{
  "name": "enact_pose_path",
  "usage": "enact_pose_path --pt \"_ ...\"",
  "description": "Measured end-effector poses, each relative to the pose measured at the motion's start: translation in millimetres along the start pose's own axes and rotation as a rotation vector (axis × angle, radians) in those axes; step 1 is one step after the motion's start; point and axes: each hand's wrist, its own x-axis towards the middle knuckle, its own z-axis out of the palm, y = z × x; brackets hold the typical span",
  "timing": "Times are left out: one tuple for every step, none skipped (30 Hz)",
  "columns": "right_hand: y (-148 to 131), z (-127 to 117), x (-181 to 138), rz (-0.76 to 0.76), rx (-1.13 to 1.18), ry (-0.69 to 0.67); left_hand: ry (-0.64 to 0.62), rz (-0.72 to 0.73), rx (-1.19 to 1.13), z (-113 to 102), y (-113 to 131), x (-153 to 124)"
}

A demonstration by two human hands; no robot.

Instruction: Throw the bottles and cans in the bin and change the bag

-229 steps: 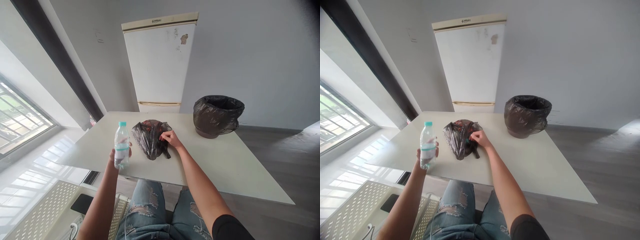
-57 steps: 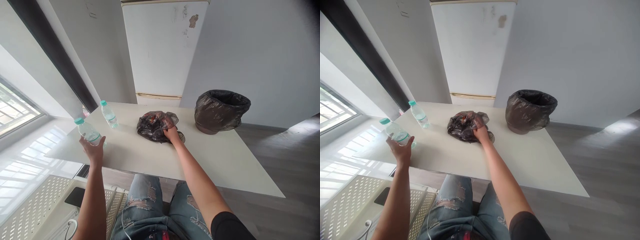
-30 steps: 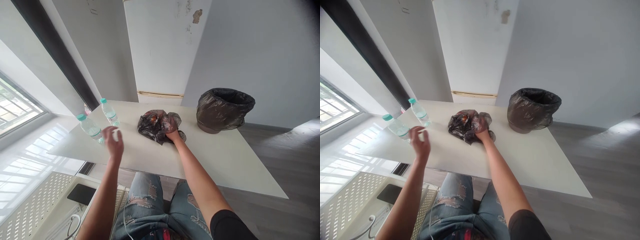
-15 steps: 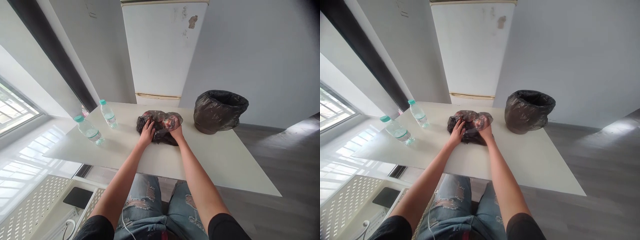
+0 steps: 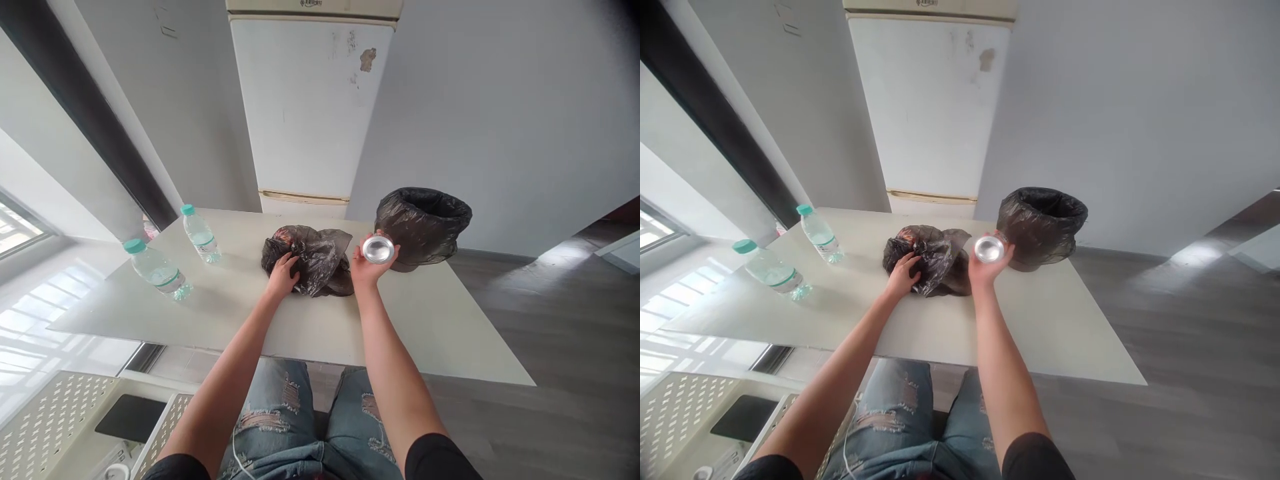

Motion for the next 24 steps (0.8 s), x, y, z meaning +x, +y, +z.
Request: enact_pose_path --pt "0 4 -6 0.024 0.033 -0.081 -0.038 0.07 -0.035 -2 3 -1" --pt "1 8 -12 0.05 0.045 -0.162 -0.068 0.145 -0.076 -5 6 -2" --pt "3 12 -17 0.079 0.036 -0.242 -0.073 0.211 -0.117 -9 10 -2" --pt "7 16 -23 0.112 0.007 -0.321 -0.045 0.255 -0.156 -13 14 -3" --pt "12 18 -27 0.145 -0.037 -0.39 0.022 0.267 -0.193 -17 18 -5" --pt "16 20 -31 0.177 -0.09 -0.448 0.125 0.249 -0.227 -22 21 -6" --pt "21 21 -34 0.201 -0.146 -0.495 0.243 0.211 -0.259 -27 24 -7" --pt "25 21 -36 0.216 -0.203 -0.531 0.349 0.173 -0.29 -32 26 -9" --pt "29 21 -38 0.222 -0.259 -0.56 0.42 0.151 -0.318 -36 28 -10" --pt "32 20 -40 0.222 -0.311 -0.587 0.438 0.154 -0.34 -39 29 -12" --pt "34 19 -41 0.22 -0.354 -0.616 0.409 0.184 -0.355 -41 30 -13" --pt "35 19 -42 0.218 -0.386 -0.652 0.343 0.23 -0.359 -41 32 -14" --pt "36 19 -43 0.216 -0.406 -0.693 0.272 0.273 -0.35 -40 34 -15" --pt "37 18 -43 0.212 -0.414 -0.736 0.224 0.296 -0.331 -38 36 -16" --pt "37 17 -42 0.202 -0.414 -0.772 0.21 0.299 -0.308 -36 38 -16" --pt "37 16 -40 0.181 -0.412 -0.781 0.238 0.286 -0.286 -35 39 -16" --pt "36 14 -36 0.149 -0.422 -0.751 0.3 0.256 -0.272 -34 40 -16" --pt "36 10 -32 0.112 -0.468 -0.682 0.386 0.213 -0.265 -34 40 -15" --pt "35 7 -26 0.075 -0.579 -0.595 0.489 0.16 -0.267 -36 38 -14" --pt "35 2 -21 0.049 -0.74 -0.513 0.596 0.098 -0.271 -38 34 -13" --pt "35 -3 -15 0.039 -0.924 -0.456 0.7 0.023 -0.275 -42 30 -11" --pt "36 -7 -11 0.046 -1.104 -0.435 0.789 -0.063 -0.275 -46 24 -9" --pt "37 -11 -8 0.062 -1.25 -0.447 0.853 -0.153 -0.272 -50 18 -8" --pt "39 -14 -7 0.079 -1.343 -0.477 0.892 -0.243 -0.266 -54 11 -6"
